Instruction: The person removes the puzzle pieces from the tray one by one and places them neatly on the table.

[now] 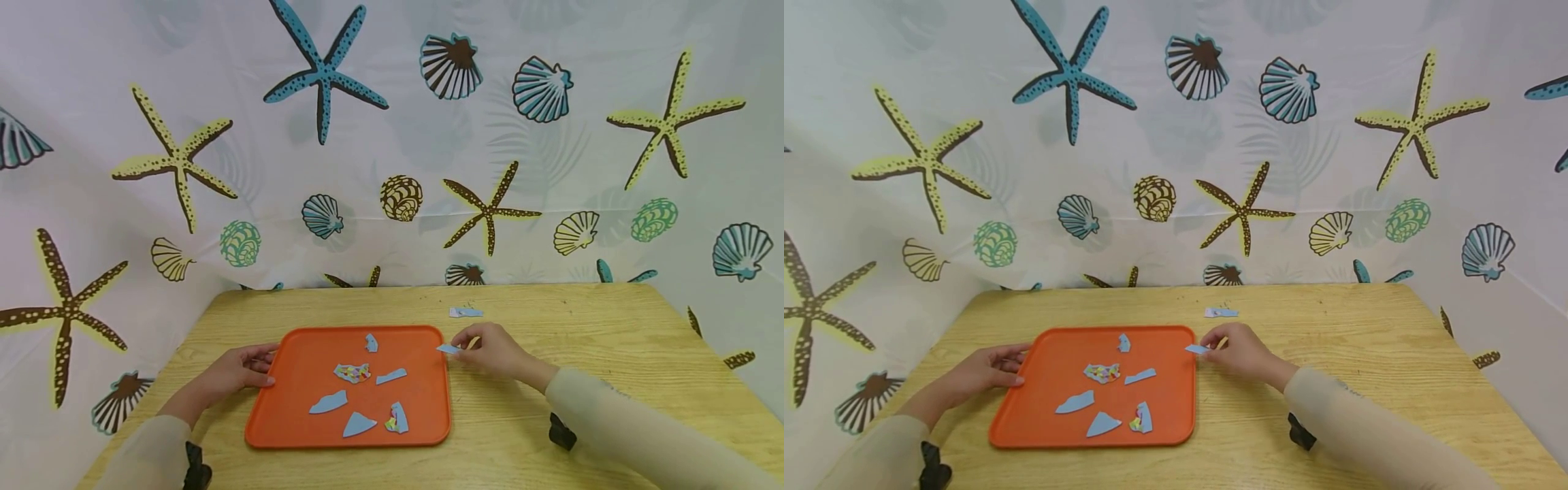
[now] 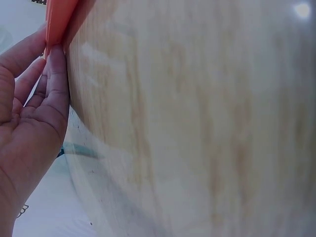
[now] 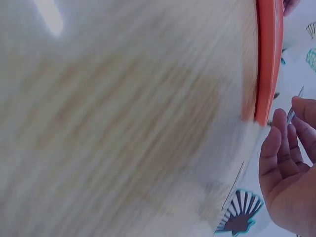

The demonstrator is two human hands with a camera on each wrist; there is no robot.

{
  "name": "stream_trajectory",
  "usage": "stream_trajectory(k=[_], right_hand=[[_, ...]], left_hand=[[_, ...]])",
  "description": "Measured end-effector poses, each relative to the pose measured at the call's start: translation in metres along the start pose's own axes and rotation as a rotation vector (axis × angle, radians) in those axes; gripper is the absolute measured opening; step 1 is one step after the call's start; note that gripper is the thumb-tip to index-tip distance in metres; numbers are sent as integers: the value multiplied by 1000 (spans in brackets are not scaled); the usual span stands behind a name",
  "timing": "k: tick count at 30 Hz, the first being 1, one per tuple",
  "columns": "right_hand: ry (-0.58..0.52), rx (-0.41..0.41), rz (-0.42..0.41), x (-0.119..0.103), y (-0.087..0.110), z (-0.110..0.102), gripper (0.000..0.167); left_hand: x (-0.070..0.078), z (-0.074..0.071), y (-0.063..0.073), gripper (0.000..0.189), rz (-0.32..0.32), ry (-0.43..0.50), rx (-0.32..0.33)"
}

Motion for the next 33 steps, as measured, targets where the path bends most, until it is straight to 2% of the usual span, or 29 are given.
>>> stream_trajectory(k=[7,11,18,25,33], right_hand=[[48,19,-12,20,-9,-16,13],[70,20,9,29,-15,-22,14],[111,13,10,37,-24,-29,13],[138,-5,6,46,-34,-33,15],[149,-29,33,51,-43,-31,14]], left_hand=[[0,0,-1,80,-15,-1,16],[1,0,-1,80,-19,2,15],[2,0,0,78,-15,6,11],[1,2,-1,77,25,-8,9],[-1,3,0,77,20,16,20]])
Point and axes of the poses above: each hand's wrist, its own y-axis away from the middle knuckle, its own z-axis out of the palm, x = y × z, the point moved 1 cm from there along -y, towards the middle knuckle, and after that the axes turned 14 degrees about y, right-handed, at the moved point
